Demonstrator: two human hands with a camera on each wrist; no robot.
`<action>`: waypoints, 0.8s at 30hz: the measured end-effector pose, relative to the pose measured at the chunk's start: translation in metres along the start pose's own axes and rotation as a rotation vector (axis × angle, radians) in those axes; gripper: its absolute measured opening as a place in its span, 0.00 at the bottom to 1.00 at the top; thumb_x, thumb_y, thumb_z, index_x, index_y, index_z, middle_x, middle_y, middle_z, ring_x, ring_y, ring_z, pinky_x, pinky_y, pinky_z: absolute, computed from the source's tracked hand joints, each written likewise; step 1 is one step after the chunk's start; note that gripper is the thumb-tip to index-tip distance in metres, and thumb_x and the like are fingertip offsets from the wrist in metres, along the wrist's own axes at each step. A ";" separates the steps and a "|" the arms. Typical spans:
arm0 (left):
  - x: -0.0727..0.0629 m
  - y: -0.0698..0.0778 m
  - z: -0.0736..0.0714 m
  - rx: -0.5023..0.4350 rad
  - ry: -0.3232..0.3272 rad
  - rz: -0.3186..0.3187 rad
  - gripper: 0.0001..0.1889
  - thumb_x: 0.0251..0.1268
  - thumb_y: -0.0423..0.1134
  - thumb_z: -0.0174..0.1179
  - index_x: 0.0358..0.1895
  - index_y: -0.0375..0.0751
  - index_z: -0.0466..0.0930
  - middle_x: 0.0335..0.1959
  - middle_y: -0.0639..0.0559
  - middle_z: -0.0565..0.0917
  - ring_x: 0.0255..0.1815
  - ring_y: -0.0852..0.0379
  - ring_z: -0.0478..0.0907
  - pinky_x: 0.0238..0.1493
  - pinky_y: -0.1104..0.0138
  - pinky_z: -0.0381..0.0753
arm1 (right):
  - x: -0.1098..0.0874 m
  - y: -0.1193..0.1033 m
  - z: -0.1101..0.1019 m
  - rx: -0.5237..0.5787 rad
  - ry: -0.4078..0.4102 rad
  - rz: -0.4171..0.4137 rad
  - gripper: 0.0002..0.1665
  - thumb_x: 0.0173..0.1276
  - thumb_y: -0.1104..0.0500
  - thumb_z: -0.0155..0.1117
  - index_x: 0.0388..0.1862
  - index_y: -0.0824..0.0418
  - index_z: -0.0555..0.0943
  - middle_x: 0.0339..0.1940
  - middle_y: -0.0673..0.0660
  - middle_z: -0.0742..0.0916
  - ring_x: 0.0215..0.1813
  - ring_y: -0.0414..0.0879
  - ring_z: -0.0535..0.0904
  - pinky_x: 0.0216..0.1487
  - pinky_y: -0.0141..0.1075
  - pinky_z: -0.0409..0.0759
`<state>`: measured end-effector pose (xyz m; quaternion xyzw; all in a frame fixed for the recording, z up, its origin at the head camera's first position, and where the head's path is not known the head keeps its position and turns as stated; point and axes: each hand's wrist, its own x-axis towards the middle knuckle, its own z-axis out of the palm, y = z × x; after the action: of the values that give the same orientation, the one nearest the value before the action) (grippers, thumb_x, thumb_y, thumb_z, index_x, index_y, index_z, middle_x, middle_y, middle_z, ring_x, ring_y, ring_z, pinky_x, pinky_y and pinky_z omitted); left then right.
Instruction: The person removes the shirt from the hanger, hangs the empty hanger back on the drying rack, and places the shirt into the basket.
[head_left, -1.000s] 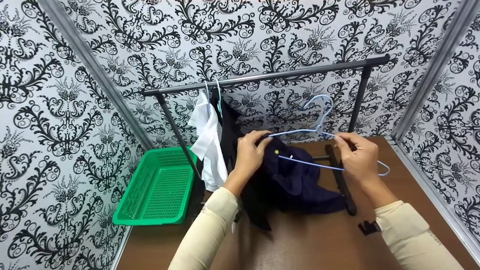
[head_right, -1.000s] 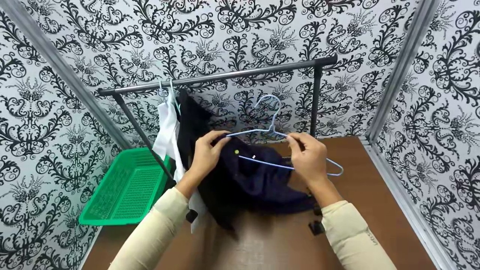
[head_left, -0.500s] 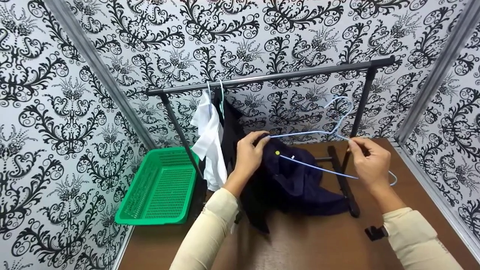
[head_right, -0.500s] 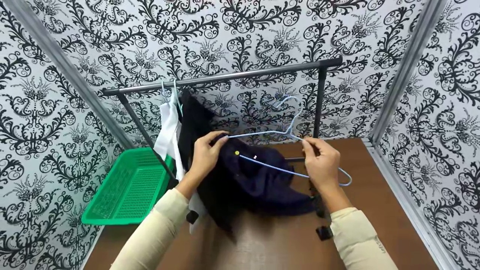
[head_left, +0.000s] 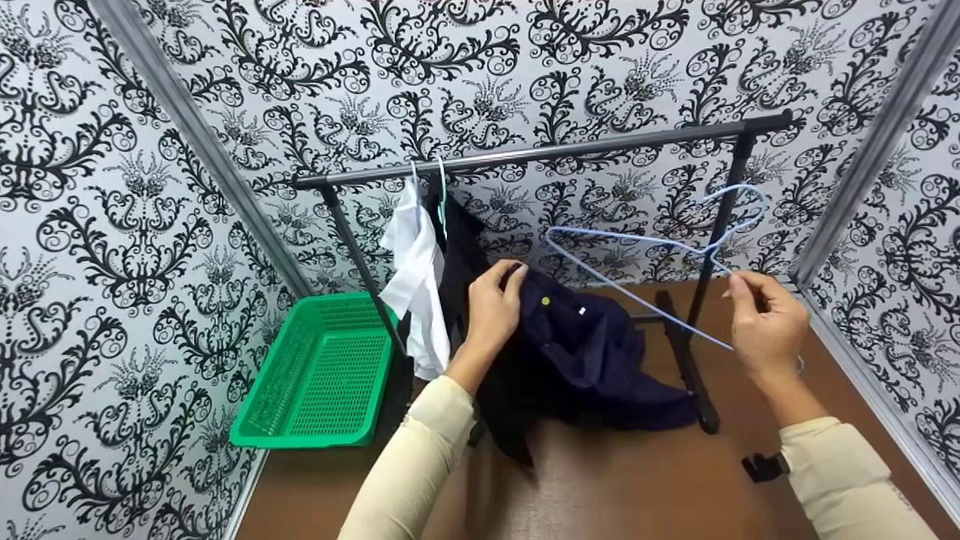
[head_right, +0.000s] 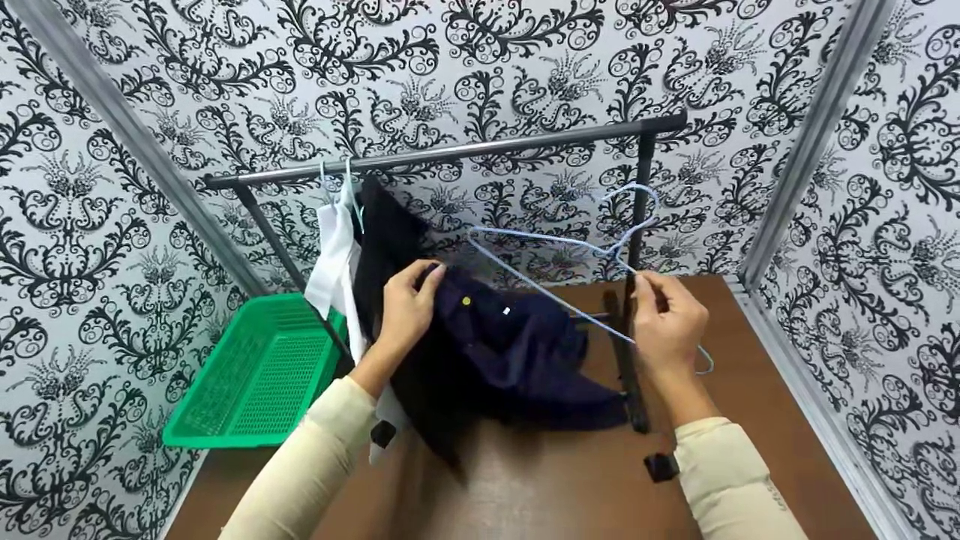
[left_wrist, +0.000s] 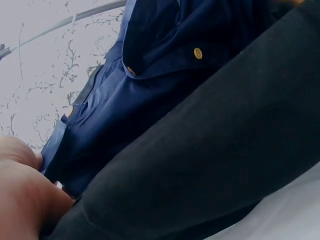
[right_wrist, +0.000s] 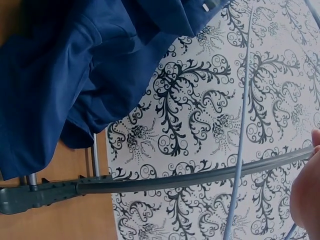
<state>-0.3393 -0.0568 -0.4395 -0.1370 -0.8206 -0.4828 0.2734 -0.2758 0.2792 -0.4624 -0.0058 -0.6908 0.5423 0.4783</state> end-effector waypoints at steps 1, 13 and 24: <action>0.000 0.000 0.000 0.002 -0.001 0.001 0.08 0.78 0.40 0.64 0.43 0.42 0.91 0.41 0.49 0.94 0.44 0.52 0.90 0.53 0.59 0.87 | -0.001 -0.003 0.001 0.000 0.005 -0.003 0.05 0.71 0.75 0.66 0.36 0.77 0.88 0.24 0.29 0.85 0.22 0.24 0.71 0.27 0.18 0.68; 0.001 -0.001 -0.004 0.002 0.021 -0.015 0.09 0.78 0.40 0.64 0.43 0.41 0.91 0.41 0.47 0.94 0.44 0.50 0.90 0.54 0.57 0.87 | -0.008 -0.048 0.020 0.016 -0.072 -0.059 0.05 0.70 0.76 0.66 0.39 0.78 0.88 0.28 0.29 0.85 0.30 0.24 0.78 0.35 0.16 0.75; 0.001 0.004 -0.004 0.005 0.013 -0.038 0.08 0.77 0.41 0.65 0.43 0.43 0.91 0.40 0.49 0.94 0.41 0.52 0.89 0.50 0.57 0.86 | 0.003 -0.052 0.053 -0.076 -0.091 -0.207 0.05 0.71 0.71 0.69 0.37 0.70 0.91 0.27 0.65 0.89 0.29 0.22 0.71 0.33 0.16 0.68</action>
<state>-0.3370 -0.0581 -0.4349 -0.1177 -0.8226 -0.4865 0.2699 -0.2862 0.2200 -0.4193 0.0721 -0.7287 0.4633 0.4991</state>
